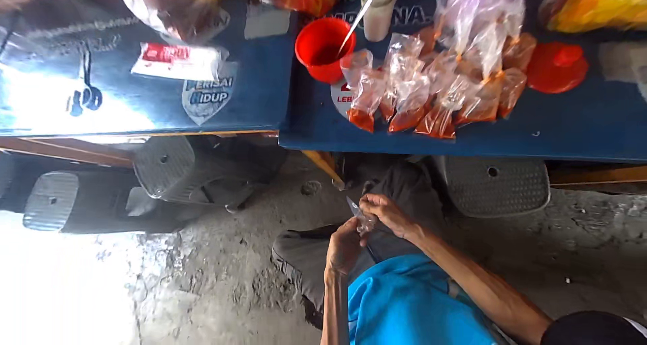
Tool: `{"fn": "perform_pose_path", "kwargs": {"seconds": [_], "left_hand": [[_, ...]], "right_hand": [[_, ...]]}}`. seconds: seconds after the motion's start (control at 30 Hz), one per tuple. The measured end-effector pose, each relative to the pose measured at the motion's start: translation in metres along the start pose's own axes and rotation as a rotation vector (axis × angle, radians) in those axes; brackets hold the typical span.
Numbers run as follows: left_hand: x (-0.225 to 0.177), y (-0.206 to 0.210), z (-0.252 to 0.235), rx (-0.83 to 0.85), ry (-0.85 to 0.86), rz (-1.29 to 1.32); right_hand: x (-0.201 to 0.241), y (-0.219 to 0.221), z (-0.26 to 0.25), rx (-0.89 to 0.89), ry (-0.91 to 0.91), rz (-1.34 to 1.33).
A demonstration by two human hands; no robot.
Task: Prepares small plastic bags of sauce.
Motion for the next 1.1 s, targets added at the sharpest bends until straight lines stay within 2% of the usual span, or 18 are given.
{"fn": "perform_pose_path", "kwargs": {"seconds": [0.07, 0.13, 0.23, 0.33, 0.43, 0.57, 0.6, 0.67, 0.8, 0.87, 0.93, 1.0, 1.1], "left_hand": [[0.004, 0.003, -0.003, 0.111, -0.001, 0.102], [0.004, 0.006, -0.005, 0.147, 0.016, 0.149], [-0.001, 0.001, -0.007, -0.046, 0.092, 0.053], [-0.009, -0.006, -0.009, -0.268, 0.142, -0.094], [-0.011, -0.003, -0.014, -0.293, 0.135, -0.171], [-0.005, 0.004, -0.017, -0.201, 0.128, -0.254], [-0.006, 0.006, -0.015, -0.213, 0.147, -0.300], [-0.011, 0.007, -0.010, -0.342, 0.218, -0.496], [-0.024, 0.006, -0.005, -0.600, 0.443, -1.083], [-0.031, 0.017, -0.003, -0.653, 0.568, -1.432], [-0.033, 0.026, -0.005, -0.693, 0.666, -1.649], [-0.031, 0.031, -0.006, -0.721, 0.680, -1.692], [-0.028, 0.036, -0.005, -0.677, 0.635, -1.534]], "right_hand": [[-0.002, 0.001, 0.001, -0.006, 0.044, -0.039], [-0.004, 0.001, 0.002, -0.029, 0.093, -0.078], [0.001, -0.005, 0.005, -0.113, -0.013, -0.006], [0.013, -0.012, 0.016, -0.094, -0.197, 0.254], [0.017, -0.012, 0.026, -0.084, -0.196, 0.419], [0.017, -0.017, 0.021, -0.141, -0.170, 0.368], [0.017, -0.018, 0.020, -0.164, -0.170, 0.372], [0.018, -0.017, 0.023, -0.207, -0.175, 0.384], [0.020, -0.014, 0.026, -0.241, -0.233, 0.417], [0.021, -0.011, 0.027, -0.238, -0.254, 0.467], [0.022, -0.009, 0.028, -0.262, -0.284, 0.560], [0.024, -0.009, 0.030, -0.338, -0.345, 0.679], [0.026, -0.009, 0.030, -0.440, -0.431, 0.782]]}}
Point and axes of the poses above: each hand's wrist, its own z-axis away from the middle knuckle, its own y-axis out of the palm, x = y × z, the point moved 6 cm from there along -z, towards the middle knuckle, and after that the axes turned 3 degrees about -z, right-handed, at the moved point
